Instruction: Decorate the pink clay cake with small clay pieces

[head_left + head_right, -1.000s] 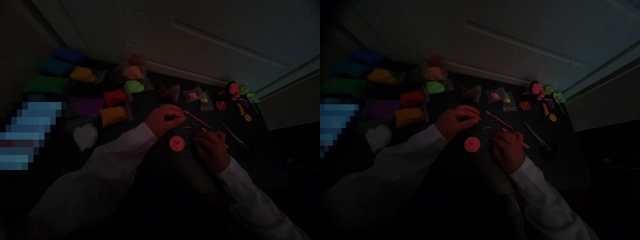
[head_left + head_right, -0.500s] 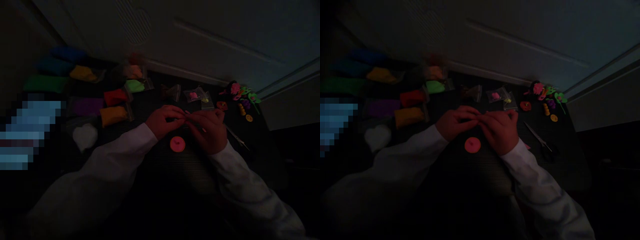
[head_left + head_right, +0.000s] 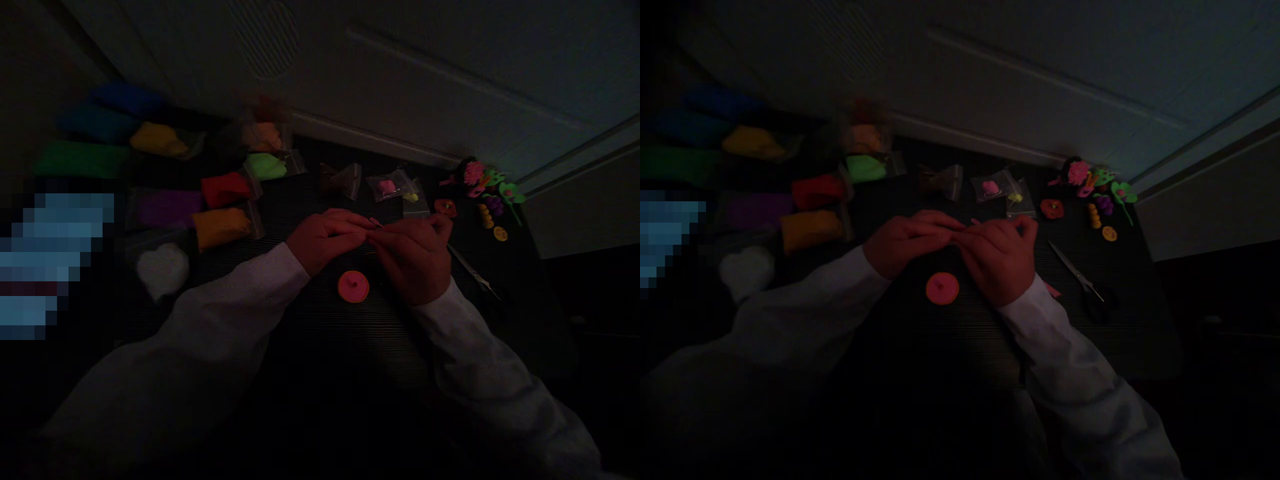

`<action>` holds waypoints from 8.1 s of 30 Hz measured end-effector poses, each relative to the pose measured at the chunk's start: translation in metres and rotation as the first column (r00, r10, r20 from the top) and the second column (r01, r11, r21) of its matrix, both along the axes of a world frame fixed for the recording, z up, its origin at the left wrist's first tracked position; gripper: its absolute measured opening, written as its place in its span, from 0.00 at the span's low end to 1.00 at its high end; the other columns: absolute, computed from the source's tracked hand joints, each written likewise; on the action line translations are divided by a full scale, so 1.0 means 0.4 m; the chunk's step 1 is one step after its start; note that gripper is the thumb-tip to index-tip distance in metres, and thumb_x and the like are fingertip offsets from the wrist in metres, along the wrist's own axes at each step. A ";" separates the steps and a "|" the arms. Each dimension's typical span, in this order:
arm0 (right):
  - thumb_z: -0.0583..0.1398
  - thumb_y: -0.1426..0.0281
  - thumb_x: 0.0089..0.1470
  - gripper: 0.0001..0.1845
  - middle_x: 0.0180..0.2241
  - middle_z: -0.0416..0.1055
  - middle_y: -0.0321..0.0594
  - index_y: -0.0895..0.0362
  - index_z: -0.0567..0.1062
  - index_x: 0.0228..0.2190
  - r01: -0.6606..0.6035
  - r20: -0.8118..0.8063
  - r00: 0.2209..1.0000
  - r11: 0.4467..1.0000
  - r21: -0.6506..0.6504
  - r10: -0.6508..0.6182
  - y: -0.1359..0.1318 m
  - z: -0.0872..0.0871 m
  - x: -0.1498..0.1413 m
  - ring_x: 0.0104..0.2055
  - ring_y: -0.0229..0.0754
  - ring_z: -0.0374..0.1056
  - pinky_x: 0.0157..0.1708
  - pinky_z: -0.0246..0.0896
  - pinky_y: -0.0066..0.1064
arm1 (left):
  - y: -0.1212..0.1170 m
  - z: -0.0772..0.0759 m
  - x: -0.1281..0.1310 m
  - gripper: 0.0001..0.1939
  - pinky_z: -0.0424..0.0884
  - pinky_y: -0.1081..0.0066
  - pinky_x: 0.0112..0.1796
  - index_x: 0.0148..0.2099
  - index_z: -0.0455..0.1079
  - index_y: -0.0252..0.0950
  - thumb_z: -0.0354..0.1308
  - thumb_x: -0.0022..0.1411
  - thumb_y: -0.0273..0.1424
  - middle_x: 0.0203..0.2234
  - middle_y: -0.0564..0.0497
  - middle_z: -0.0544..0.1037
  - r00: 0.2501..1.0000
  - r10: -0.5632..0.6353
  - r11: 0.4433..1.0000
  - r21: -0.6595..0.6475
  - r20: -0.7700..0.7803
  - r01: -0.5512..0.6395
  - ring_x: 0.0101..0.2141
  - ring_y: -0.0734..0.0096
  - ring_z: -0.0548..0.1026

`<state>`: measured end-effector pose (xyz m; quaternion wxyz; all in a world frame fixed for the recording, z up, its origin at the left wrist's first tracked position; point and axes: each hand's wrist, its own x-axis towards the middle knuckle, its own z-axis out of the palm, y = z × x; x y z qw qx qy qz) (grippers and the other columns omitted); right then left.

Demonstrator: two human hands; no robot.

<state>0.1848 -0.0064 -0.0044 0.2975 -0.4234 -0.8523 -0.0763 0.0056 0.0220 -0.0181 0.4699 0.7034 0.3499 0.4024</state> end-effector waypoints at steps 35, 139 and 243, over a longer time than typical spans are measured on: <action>0.48 0.58 0.52 0.09 0.24 0.57 0.35 0.47 0.64 0.29 -0.623 -0.823 0.540 0.573 -0.532 -0.176 -0.019 0.030 0.031 0.27 0.40 0.58 0.30 0.59 0.39 | 0.003 0.005 -0.010 0.09 0.66 0.69 0.45 0.33 0.75 0.36 0.55 0.54 0.32 0.35 0.51 0.77 0.992 0.129 0.984 -0.128 0.012 -0.126 0.40 0.69 0.73; 0.61 0.75 0.47 0.11 0.35 0.73 0.35 0.51 0.74 0.34 -0.215 -0.223 0.971 0.723 -0.657 0.086 -0.035 0.001 -0.005 0.40 0.40 0.68 0.42 0.63 0.36 | 0.000 0.029 0.008 0.05 0.69 0.76 0.42 0.30 0.74 0.34 0.56 0.54 0.26 0.30 0.57 0.78 0.983 0.178 0.958 -0.234 0.040 -0.164 0.36 0.75 0.74; 0.61 0.71 0.45 0.08 0.37 0.71 0.40 0.53 0.73 0.32 -0.136 0.089 0.976 0.873 -0.468 0.200 -0.052 0.043 0.010 0.42 0.44 0.67 0.41 0.62 0.41 | 0.001 0.014 0.006 0.09 0.66 0.76 0.40 0.34 0.74 0.25 0.54 0.54 0.26 0.31 0.47 0.78 0.985 0.143 0.980 -0.151 0.098 -0.127 0.36 0.75 0.74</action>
